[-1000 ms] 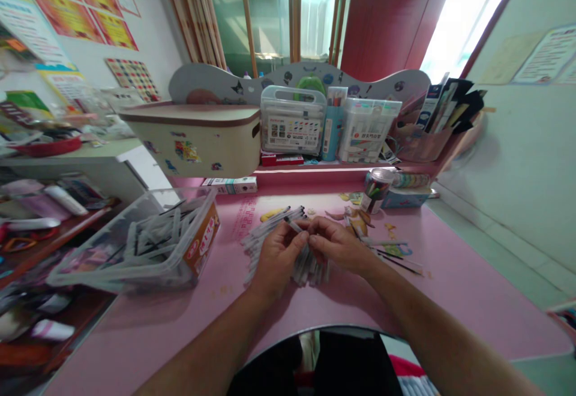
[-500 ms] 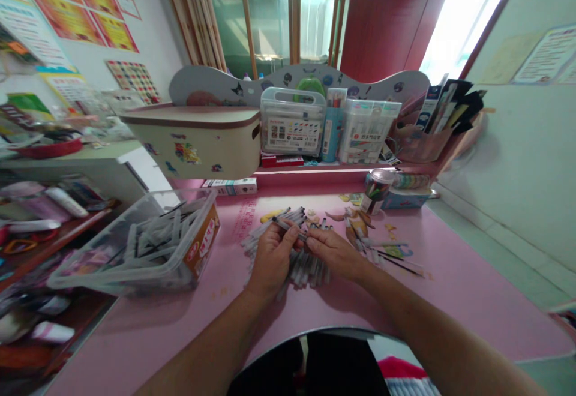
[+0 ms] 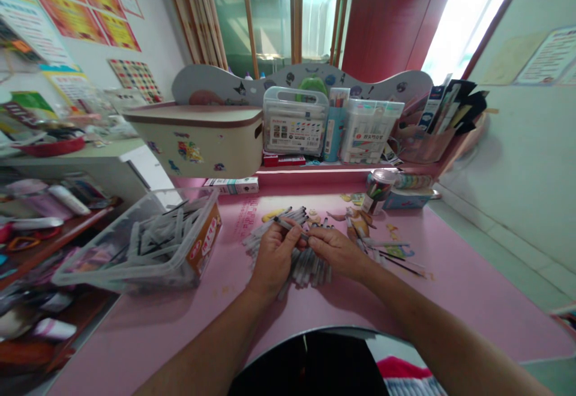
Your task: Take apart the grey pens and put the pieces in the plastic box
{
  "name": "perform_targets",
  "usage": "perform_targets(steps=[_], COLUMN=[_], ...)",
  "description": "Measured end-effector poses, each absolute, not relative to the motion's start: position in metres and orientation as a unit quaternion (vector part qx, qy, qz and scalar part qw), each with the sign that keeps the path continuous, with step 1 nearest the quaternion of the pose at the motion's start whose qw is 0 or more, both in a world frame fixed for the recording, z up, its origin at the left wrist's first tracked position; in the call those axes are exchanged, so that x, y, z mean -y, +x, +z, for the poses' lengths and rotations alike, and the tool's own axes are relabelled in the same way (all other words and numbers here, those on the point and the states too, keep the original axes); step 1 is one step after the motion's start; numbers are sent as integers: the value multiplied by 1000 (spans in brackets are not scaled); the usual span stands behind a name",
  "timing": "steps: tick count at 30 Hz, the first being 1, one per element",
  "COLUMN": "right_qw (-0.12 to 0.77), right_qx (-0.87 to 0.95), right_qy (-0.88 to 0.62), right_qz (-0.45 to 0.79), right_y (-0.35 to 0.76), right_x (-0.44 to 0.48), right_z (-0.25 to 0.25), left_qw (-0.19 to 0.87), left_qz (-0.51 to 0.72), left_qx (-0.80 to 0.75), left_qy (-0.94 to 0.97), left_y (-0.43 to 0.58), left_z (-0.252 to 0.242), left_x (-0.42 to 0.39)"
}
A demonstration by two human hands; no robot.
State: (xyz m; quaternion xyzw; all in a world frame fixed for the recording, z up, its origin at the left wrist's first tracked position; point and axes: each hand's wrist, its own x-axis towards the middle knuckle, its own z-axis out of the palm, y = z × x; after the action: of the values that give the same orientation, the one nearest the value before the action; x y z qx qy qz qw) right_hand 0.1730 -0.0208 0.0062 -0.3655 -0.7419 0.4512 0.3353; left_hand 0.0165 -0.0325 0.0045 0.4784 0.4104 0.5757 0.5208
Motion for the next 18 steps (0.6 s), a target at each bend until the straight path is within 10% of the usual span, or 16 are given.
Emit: perform_targets(steps=[18], right_qw=[314], right_qx=[734], right_qy=[-380], right_qz=[467], right_y=[172], right_x=[22], right_z=[6], left_qw=[550], left_qz=[562], left_qx=[-414], left_qy=[459], left_y=[16], left_z=[1], left_x=[30])
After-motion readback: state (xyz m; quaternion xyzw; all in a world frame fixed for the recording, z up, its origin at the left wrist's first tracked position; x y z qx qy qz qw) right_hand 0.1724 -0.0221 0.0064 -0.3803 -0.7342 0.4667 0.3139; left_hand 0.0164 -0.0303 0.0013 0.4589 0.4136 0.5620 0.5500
